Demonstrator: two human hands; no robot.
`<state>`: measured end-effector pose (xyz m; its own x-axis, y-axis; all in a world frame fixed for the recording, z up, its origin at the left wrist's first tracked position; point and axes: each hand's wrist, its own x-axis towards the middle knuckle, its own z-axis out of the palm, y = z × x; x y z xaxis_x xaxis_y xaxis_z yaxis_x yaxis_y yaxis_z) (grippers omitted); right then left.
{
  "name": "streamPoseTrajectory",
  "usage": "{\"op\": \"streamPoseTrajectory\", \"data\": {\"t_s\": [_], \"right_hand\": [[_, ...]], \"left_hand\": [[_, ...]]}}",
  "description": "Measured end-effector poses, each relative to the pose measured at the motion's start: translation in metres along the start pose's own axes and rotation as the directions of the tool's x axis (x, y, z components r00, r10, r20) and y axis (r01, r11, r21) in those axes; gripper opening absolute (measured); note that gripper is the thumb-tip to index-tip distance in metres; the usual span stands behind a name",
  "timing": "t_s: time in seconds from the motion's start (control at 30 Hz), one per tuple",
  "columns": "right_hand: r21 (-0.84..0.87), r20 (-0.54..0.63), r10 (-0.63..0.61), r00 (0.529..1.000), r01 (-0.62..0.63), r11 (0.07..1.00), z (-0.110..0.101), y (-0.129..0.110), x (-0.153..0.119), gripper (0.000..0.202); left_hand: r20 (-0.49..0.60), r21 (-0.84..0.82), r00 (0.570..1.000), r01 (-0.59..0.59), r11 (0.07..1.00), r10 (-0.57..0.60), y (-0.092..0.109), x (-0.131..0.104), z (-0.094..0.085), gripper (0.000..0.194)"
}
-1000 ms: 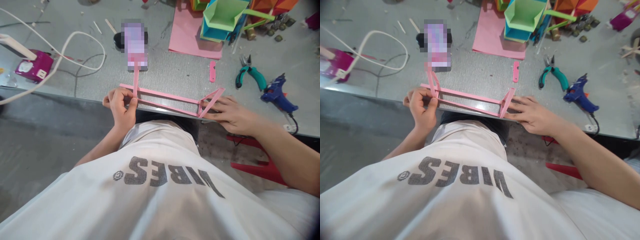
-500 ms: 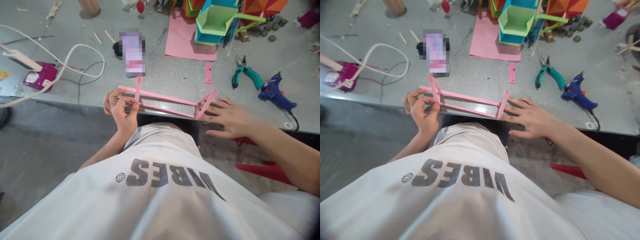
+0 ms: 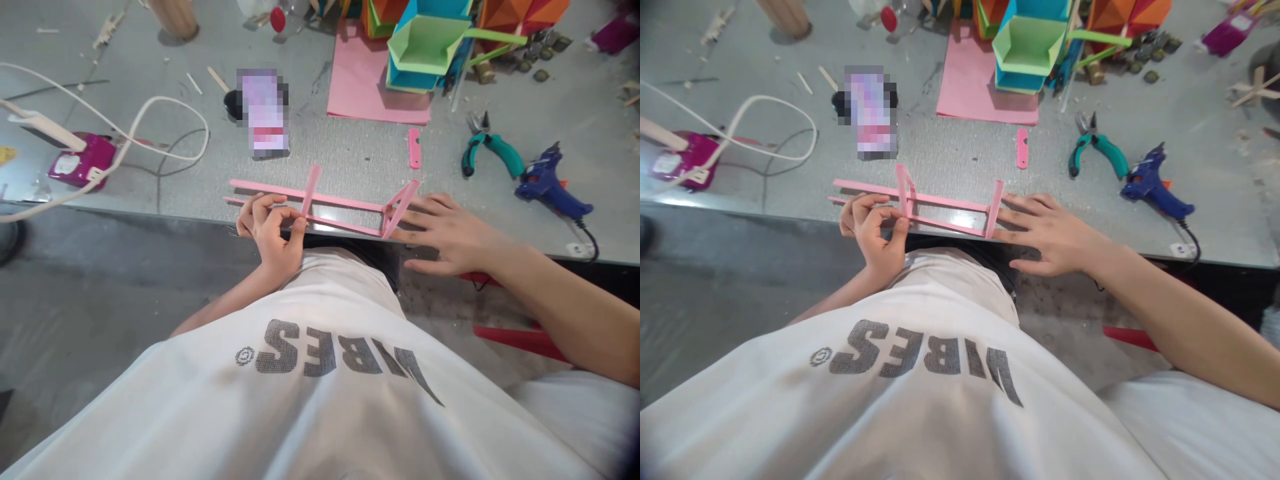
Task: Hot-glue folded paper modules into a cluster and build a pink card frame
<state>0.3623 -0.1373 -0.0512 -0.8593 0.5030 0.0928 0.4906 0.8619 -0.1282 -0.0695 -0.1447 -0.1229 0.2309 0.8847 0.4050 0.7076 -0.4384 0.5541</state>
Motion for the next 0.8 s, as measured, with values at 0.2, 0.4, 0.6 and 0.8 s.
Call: {"op": "streamPoseTrajectory", "data": {"t_s": [0.2,0.4,0.6,0.8], "right_hand": [[0.025,0.014,0.031,0.999,-0.032,0.999,0.002,0.0,0.0,0.083],[0.034,-0.014,0.031,0.999,-0.031,0.999,0.002,0.0,0.0,0.089],[0.041,-0.006,0.011,1.0,-0.011,0.999,-0.001,0.001,0.0,0.085],[0.014,-0.022,-0.027,0.999,0.027,1.0,-0.001,0.003,0.0,0.086]], "left_hand": [[-0.263,0.03,0.958,0.128,0.991,-0.116,0.019,-0.004,0.012,0.022],[-0.275,0.084,0.96,-0.035,0.996,0.057,0.016,0.003,-0.013,0.02],[0.006,0.084,0.936,-0.352,0.932,0.352,-0.008,0.029,-0.05,0.022],[0.173,0.115,0.849,-0.522,0.845,0.5,-0.026,0.045,-0.066,0.02]]}}
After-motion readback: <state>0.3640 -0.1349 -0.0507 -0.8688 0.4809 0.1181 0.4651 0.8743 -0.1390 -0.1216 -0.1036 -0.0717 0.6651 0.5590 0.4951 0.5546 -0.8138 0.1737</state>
